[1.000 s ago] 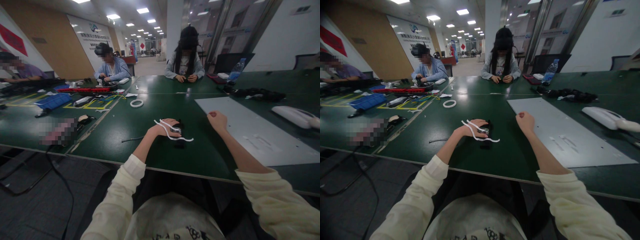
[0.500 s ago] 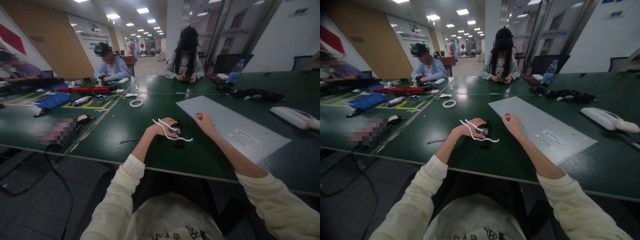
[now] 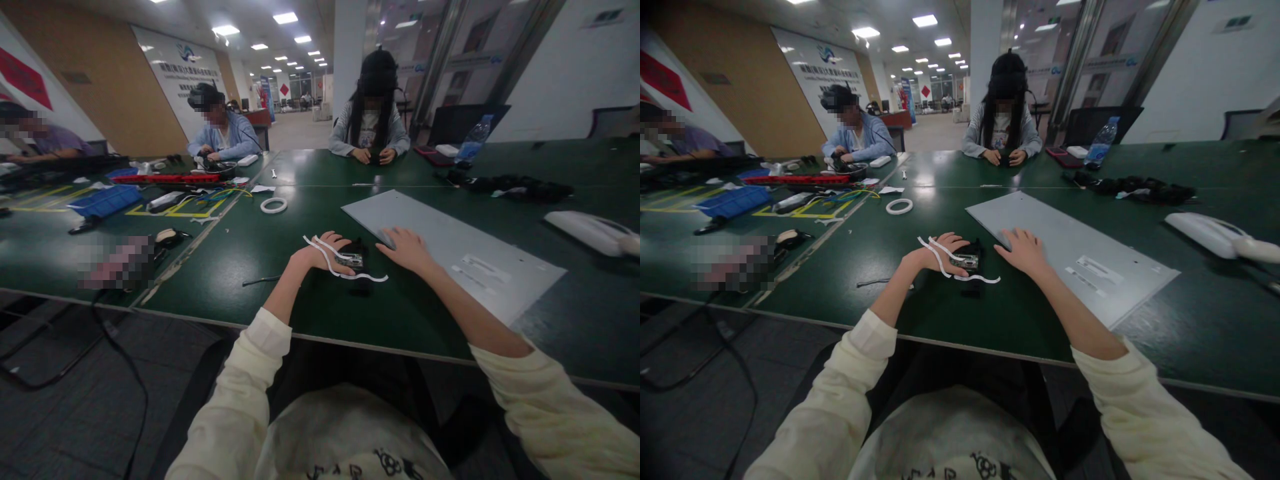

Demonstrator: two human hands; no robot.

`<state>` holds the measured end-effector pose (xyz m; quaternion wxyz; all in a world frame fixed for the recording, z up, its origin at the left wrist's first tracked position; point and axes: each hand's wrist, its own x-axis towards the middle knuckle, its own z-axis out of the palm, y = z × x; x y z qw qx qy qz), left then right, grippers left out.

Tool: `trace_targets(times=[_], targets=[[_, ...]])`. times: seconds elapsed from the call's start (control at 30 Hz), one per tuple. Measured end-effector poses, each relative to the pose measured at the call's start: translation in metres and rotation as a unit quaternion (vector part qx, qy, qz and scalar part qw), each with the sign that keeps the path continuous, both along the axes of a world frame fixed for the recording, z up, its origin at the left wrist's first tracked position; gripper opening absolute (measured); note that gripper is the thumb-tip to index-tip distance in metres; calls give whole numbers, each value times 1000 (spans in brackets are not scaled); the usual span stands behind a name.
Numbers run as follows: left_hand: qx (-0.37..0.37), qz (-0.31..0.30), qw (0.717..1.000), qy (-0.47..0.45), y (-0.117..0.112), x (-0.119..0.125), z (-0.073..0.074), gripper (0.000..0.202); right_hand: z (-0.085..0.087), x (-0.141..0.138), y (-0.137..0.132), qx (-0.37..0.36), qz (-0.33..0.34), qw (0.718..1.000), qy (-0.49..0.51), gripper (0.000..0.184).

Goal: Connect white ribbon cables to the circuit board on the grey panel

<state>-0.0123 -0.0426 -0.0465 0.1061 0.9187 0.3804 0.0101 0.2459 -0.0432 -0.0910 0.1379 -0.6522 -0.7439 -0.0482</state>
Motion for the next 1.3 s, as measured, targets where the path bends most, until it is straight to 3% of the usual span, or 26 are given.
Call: trace_targets(times=[0.23, 0.6, 0.9, 1.1, 1.3], targets=[[2, -53, 996, -69, 5, 1, -4, 89, -5, 4, 8, -24, 88, 996, 1, 47], [7, -75, 991, -114, 6, 1, -3, 82, -8, 8, 10, -29, 107, 994, 20, 47], [23, -67, 980, -188, 3, -4, 8, 73, -7, 6, 8, -35, 116, 993, 16, 50], [55, -40, 976, -208, 5, -11, 15, 72, 2, -7, -4, -43, 143, 989, 10, 51], [47, -31, 972, -227, 5, -15, 22, 72, 11, -26, -37, -41, 206, 977, 29, 50]])
